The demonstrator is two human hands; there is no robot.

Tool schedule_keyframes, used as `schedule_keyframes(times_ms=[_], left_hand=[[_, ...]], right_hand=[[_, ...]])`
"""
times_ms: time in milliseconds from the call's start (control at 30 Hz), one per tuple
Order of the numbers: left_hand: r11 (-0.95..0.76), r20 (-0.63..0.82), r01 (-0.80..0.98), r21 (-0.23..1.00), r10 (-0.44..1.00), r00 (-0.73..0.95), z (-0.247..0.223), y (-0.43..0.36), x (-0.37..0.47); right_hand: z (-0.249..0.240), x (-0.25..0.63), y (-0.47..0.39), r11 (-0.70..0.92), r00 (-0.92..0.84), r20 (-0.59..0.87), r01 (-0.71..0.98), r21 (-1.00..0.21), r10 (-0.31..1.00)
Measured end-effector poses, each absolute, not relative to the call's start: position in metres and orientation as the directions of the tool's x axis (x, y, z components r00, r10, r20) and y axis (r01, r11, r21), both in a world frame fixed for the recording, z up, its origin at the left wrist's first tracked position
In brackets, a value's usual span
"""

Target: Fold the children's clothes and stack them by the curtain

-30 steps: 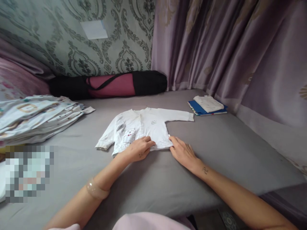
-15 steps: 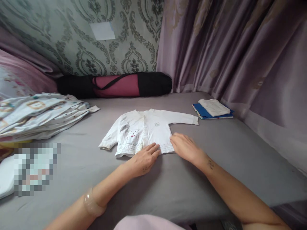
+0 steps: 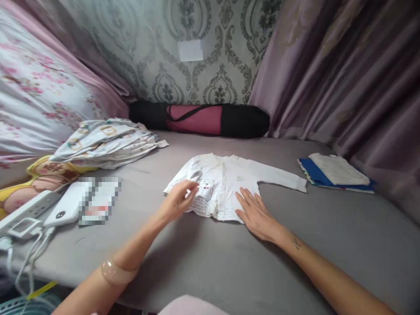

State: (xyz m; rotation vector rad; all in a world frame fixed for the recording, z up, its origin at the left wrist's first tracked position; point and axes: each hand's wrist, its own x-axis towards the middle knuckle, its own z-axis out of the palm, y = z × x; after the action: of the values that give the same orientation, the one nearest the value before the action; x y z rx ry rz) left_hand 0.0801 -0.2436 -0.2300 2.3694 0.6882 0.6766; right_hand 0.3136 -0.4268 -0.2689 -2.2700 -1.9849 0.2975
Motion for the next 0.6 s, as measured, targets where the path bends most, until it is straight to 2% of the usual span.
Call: schedule_keyframes(times_ms=[100, 167, 267, 467, 600], left_hand=[[-0.541, 0.258, 0.581, 0.608, 0.827, 0.499, -0.246, -0.194, 0.057], [-0.422, 0.140, 0.690, 0.587, 0.893, 0.427, -0.253, -0.171, 0.045], [-0.283, -0.055, 0.729, 0.623, 0.914, 0.401, -0.254, -0.158, 0.040], [-0.134, -0.252, 0.724, 0.677, 0.882, 0.399, -0.246, -0.163, 0.054], [-0.053, -0.381, 0.723, 0.689, 0.822, 0.423, -0.239, -0.155, 0.056]], right_hand=[[-0.251, 0.309, -0.446, -0.106, 0.063, -0.165, 0.959, -0.265, 0.984], [-0.235, 0.309, -0.453, -0.086, 0.009, -0.236, 0.944, -0.318, 0.972], [-0.211, 0.313, -0.448, -0.091, -0.018, -0.283, 0.926, -0.367, 0.959], [-0.196, 0.320, -0.373, -0.064, 0.037, -0.070, 0.897, -0.438, 0.997], [-0.204, 0.316, -0.310, -0.089, 0.101, -0.001, 0.870, -0.485, 0.995]])
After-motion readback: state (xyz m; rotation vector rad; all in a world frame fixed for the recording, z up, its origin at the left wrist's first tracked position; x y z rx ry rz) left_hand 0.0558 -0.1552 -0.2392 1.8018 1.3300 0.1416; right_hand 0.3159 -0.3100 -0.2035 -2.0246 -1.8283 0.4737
